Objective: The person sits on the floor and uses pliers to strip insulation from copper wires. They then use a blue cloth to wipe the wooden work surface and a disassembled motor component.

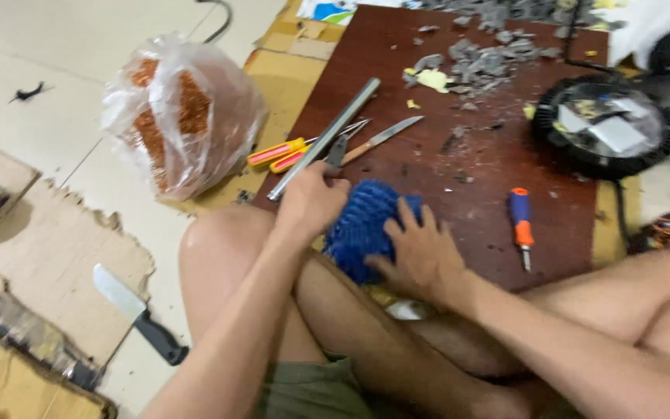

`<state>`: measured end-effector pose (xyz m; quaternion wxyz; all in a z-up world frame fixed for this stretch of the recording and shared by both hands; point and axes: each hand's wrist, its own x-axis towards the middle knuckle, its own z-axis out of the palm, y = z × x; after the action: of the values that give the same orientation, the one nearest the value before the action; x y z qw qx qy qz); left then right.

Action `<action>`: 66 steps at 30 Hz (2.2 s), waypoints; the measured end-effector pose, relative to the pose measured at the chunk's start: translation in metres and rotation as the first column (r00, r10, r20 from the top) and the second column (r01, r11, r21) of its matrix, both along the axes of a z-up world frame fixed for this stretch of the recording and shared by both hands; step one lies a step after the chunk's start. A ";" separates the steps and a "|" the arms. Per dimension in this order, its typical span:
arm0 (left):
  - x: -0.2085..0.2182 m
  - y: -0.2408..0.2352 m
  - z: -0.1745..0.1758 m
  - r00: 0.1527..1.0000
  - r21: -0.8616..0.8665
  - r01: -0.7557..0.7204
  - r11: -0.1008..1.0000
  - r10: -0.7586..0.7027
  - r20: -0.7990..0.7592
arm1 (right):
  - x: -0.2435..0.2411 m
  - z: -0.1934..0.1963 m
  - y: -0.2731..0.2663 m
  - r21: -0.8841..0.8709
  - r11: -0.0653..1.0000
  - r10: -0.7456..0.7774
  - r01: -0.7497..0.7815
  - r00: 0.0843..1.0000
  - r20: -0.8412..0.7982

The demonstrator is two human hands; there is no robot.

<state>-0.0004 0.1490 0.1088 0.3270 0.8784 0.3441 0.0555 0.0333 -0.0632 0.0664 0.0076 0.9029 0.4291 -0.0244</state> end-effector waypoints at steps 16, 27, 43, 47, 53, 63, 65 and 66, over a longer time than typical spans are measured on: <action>-0.010 -0.037 0.038 0.991 -0.273 -0.122 0.954 0.132 0.016 | 0.117 0.039 0.047 0.600 0.792 -0.062 -0.108 0.965 0.256; -0.016 -0.037 0.038 0.996 -0.287 -0.090 0.954 0.084 -0.033 | 0.202 0.016 0.071 0.219 0.967 -0.115 0.127 0.991 -0.065; 0.002 -0.035 0.011 0.992 -0.185 -0.058 0.981 0.036 -0.118 | 0.188 -0.012 -0.034 -0.061 0.965 0.259 -0.254 0.961 0.095; -0.009 -0.036 0.015 0.997 -0.141 -0.018 0.990 0.008 -0.073 | 0.221 0.037 -0.001 0.284 0.952 0.117 -0.118 0.993 0.019; -0.003 -0.064 0.013 0.954 -0.050 0.248 0.967 -0.235 0.185 | 0.113 0.070 -0.049 0.561 0.788 0.172 -0.255 0.965 0.197; -0.007 -0.125 0.012 0.899 0.011 0.402 0.916 -0.392 -0.196 | 0.069 0.063 -0.112 0.192 0.893 -0.341 0.407 0.891 -0.300; -0.012 -0.136 0.013 0.893 0.063 0.405 0.912 -0.380 -0.239 | 0.101 0.040 -0.125 0.059 0.881 -0.439 0.470 0.857 -0.269; -0.013 -0.140 0.015 0.889 0.111 0.408 0.906 -0.366 -0.276 | 0.118 0.030 -0.129 -0.074 0.847 -0.529 0.527 0.820 -0.220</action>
<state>-0.0134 0.0085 0.1234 0.2113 0.9534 0.1941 -0.0931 0.1514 -0.1922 0.0960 -0.0453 0.9771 0.1602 -0.1327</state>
